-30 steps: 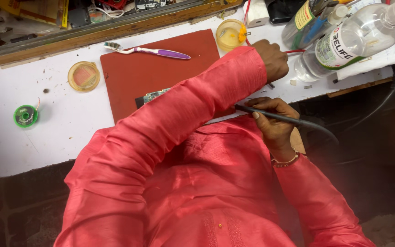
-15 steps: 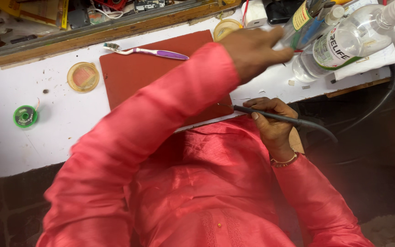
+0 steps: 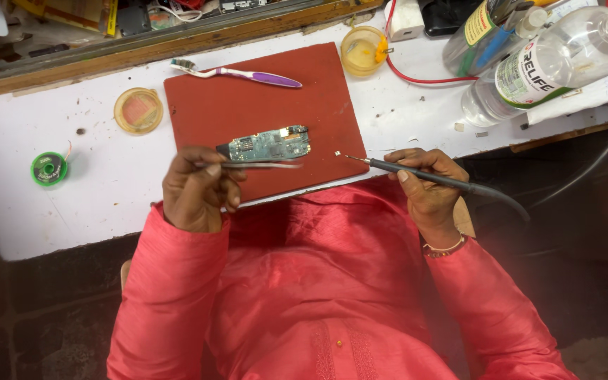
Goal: The person works on a small circuit board placed on a red mat. They use a soldering iron and tweezers to apply solder to specific points, then brush the board with a toothbrush. Finally, they use a hot air gun to heat the board while holding it with tweezers.
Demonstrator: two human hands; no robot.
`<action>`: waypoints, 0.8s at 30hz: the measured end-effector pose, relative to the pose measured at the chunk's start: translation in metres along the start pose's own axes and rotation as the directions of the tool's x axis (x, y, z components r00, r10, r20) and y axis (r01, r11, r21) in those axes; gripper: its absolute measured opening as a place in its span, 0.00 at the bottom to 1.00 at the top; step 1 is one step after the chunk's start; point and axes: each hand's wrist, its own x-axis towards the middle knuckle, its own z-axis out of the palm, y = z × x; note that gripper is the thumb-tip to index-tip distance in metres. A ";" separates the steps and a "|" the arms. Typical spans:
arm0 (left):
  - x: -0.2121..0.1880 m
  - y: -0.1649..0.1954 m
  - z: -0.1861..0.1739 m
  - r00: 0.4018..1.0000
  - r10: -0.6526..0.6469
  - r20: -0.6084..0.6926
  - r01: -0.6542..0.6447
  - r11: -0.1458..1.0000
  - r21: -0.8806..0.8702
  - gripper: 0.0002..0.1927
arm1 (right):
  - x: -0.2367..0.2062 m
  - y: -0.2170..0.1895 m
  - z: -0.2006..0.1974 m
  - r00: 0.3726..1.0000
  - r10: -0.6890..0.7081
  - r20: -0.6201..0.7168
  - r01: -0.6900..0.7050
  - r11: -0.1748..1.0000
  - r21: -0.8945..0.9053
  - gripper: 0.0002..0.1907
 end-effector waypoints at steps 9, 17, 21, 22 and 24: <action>-0.016 -0.018 0.003 0.998 0.040 0.038 -0.052 0.919 0.392 0.07 | 0.004 -0.019 0.008 1.000 0.015 0.008 -0.016 0.999 0.029 0.05; -0.024 -0.005 0.037 0.960 0.249 0.131 -0.268 0.668 0.694 0.14 | -0.001 -0.025 0.012 1.000 0.014 0.004 -0.014 0.999 0.031 0.05; -0.028 -0.002 0.043 0.921 0.276 0.274 -0.365 0.372 0.853 0.13 | -0.003 -0.030 0.013 1.000 0.011 0.006 -0.012 0.999 0.033 0.05; -0.028 -0.001 0.043 0.925 0.255 0.283 -0.362 0.359 0.861 0.13 | -0.003 -0.030 0.013 1.000 0.008 0.008 -0.008 0.999 0.035 0.05; -0.025 0.000 0.044 0.913 0.254 0.318 -0.391 0.334 0.857 0.12 | 0.000 -0.030 0.015 1.000 0.009 0.010 -0.009 0.999 0.034 0.05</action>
